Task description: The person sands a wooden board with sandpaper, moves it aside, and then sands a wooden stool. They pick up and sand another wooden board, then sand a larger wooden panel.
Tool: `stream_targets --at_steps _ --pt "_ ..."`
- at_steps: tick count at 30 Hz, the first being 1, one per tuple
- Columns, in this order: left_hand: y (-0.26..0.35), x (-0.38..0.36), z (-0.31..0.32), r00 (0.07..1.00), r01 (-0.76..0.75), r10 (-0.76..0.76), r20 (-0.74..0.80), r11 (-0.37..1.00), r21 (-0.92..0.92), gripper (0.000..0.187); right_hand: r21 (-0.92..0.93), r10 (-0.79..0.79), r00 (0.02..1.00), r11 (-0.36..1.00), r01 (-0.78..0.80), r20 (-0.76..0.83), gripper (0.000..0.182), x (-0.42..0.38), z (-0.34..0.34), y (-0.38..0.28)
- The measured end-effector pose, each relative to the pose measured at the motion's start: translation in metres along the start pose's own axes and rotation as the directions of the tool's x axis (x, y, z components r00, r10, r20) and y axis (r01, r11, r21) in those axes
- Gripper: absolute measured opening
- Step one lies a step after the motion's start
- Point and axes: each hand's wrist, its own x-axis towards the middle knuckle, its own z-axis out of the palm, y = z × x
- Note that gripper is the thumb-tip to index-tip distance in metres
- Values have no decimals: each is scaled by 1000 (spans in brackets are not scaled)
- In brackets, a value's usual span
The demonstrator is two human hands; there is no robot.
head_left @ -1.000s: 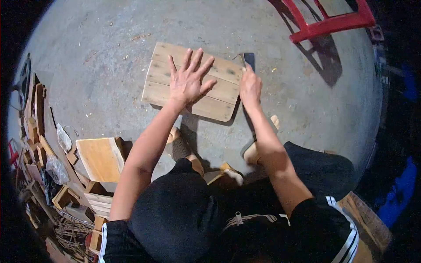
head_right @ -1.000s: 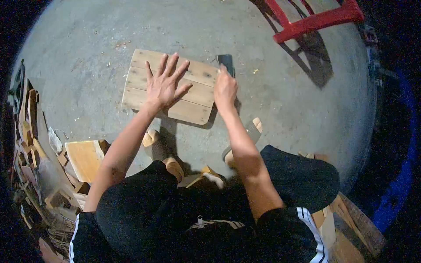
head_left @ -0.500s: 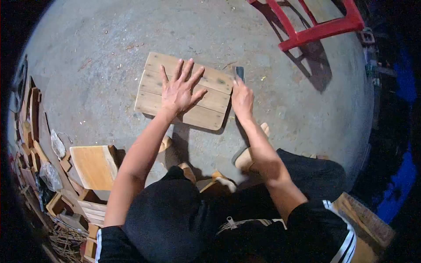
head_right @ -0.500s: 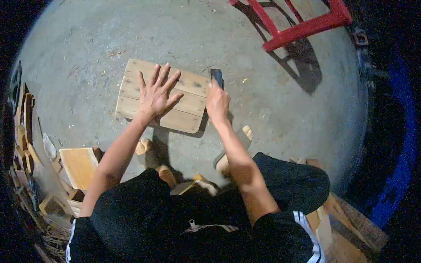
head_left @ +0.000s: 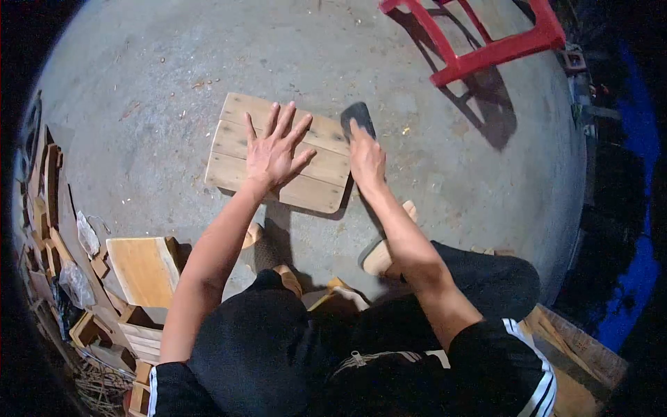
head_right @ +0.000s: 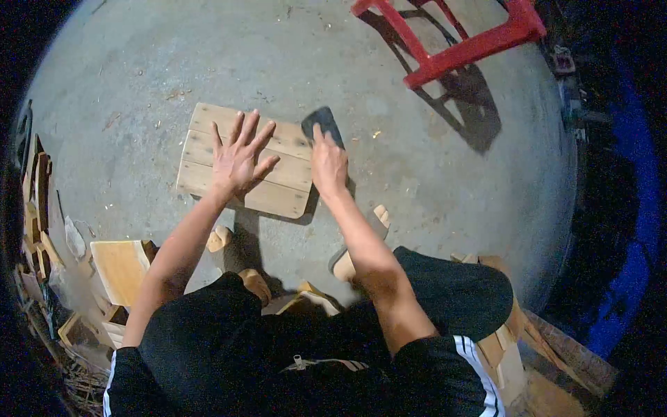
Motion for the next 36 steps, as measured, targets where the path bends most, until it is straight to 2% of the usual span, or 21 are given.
stream_targets --at_steps 2,4,5,10,12,13,14,17,18,20,22,24,28,29,31,32,33,34,35,36 --pt "-1 2 0 1000 8 -8 8 1000 4 69 -9 -2 1000 1000 3 30 42 7 -3 -5" --pt "0 0 0 1000 -1 1 7 1000 24 69 -27 68 993 997 -66 100 44 -6 -6 0" --pt "0 -1 -1 1000 -7 7 15 1000 23 68 18 44 991 999 -47 130 45 8 0 9" --pt "-2 1 -1 1000 16 -16 2 1000 6 67 -18 21 998 1000 -20 63 44 -3 -3 0" --pt "-1 -1 -1 999 5 -7 44 999 33 68 76 -25 1000 997 24 3 43 -8 -3 5" --pt "-2 -1 1 999 3 -5 42 999 41 70 86 58 993 994 -67 104 43 4 -7 4" --pt "-1 -1 2 999 -3 1 36 999 45 70 89 59 994 994 -67 94 43 4 -6 3" --pt "-3 -1 -2 1000 -11 11 3 1000 -18 68 50 56 998 997 -58 41 43 -3 -3 -2" --pt "-4 0 -2 1000 -2 2 -8 1000 -30 68 66 -9 999 998 12 -45 39 -15 -1 0" --pt "-3 -2 -1 1000 -13 13 -1 1000 -25 69 -106 77 949 993 -47 304 35 -38 -13 -20" --pt "-1 -4 -6 999 -33 30 40 995 89 67 -19 -196 963 979 202 185 32 -75 4 -49" --pt "-5 -4 0 999 -29 28 15 999 18 63 117 -120 967 989 95 226 32 -94 -3 -100" --pt "-24 -16 12 996 -78 75 41 995 58 61 271 -132 981 958 90 140 32 -110 4 -124" --pt "-32 -23 15 995 -88 85 59 994 57 62 250 -204 965 955 159 166 32 -112 0 -118" --pt "-47 -51 21 997 -44 37 74 995 92 67 272 -377 906 907 320 192 33 -115 13 -96" --pt "-45 -72 10 992 -20 -1 130 986 163 73 357 -532 838 811 463 121 36 -114 11 -83" --pt "-32 -97 -26 967 39 -66 246 993 114 78 338 -676 737 696 634 10 36 -110 8 -73" --pt "-32 -120 -13 974 64 -107 200 975 211 81 339 -714 696 640 690 -68 37 -108 14 -66" --pt "-37 -149 -5 990 61 -78 116 988 142 78 201 -615 788 776 598 31 38 -120 29 -63" --pt "-26 -174 -16 979 135 -146 142 987 89 68 107 -620 760 784 612 194 38 -116 79 -31"
